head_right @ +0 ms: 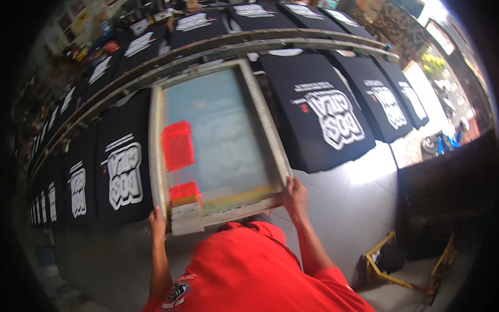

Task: The person performs screen printing on black t-shirts by spreading red ink across a screen using a squeegee and then moving the screen to the next shirt on the printing rack.

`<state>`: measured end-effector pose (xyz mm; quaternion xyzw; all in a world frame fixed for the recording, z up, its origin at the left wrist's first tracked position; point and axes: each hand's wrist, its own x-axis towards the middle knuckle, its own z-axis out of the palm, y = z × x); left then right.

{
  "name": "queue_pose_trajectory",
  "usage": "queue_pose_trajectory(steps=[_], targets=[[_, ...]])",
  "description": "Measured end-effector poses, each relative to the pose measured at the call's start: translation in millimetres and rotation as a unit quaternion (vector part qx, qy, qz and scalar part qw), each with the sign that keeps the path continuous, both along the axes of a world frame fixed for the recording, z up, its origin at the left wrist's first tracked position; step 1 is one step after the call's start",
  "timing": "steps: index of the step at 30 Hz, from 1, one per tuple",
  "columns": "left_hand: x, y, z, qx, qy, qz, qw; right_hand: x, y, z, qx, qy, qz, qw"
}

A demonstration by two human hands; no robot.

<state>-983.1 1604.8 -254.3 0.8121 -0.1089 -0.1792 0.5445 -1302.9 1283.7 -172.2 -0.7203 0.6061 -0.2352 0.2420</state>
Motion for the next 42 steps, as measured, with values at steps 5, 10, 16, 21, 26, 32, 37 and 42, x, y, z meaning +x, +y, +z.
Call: queue_pose_trajectory(steps=[5, 10, 16, 21, 26, 32, 37, 42], targets=[[3, -14, 2, 0.001, -0.033, 0.0, 0.999, 2, -5, 4, -0.036, 0.015, 0.005, 0.999], [-5, -31, 10, 0.016, -0.049, -0.003, 0.999, 4, -20, 9, -0.017, 0.005, -0.008, 1.0], [-9, -37, 11, 0.032, -0.049, -0.017, 0.998, -1, -26, -1, -0.017, -0.001, -0.011, 1.0], [-7, -39, 13, 0.047, -0.023, -0.03, 0.998, -2, -24, -3, -0.019, 0.026, -0.002, 0.999], [-9, -41, -8, 0.048, -0.057, -0.028, 0.997, -2, -28, -21, -0.051, 0.058, 0.0, 0.997], [-7, -39, -24, 0.046, -0.03, -0.001, 0.998, 59, 48, 27, -0.205, 0.08, 0.293, 0.931], [-7, -44, -11, 0.044, -0.034, -0.003, 0.998, 134, 131, 39, -0.116, 0.078, 0.628, 0.765], [-6, -41, -2, 0.003, -0.001, -0.008, 1.0, 160, 134, 19, -0.152, 0.179, 0.656, 0.717]])
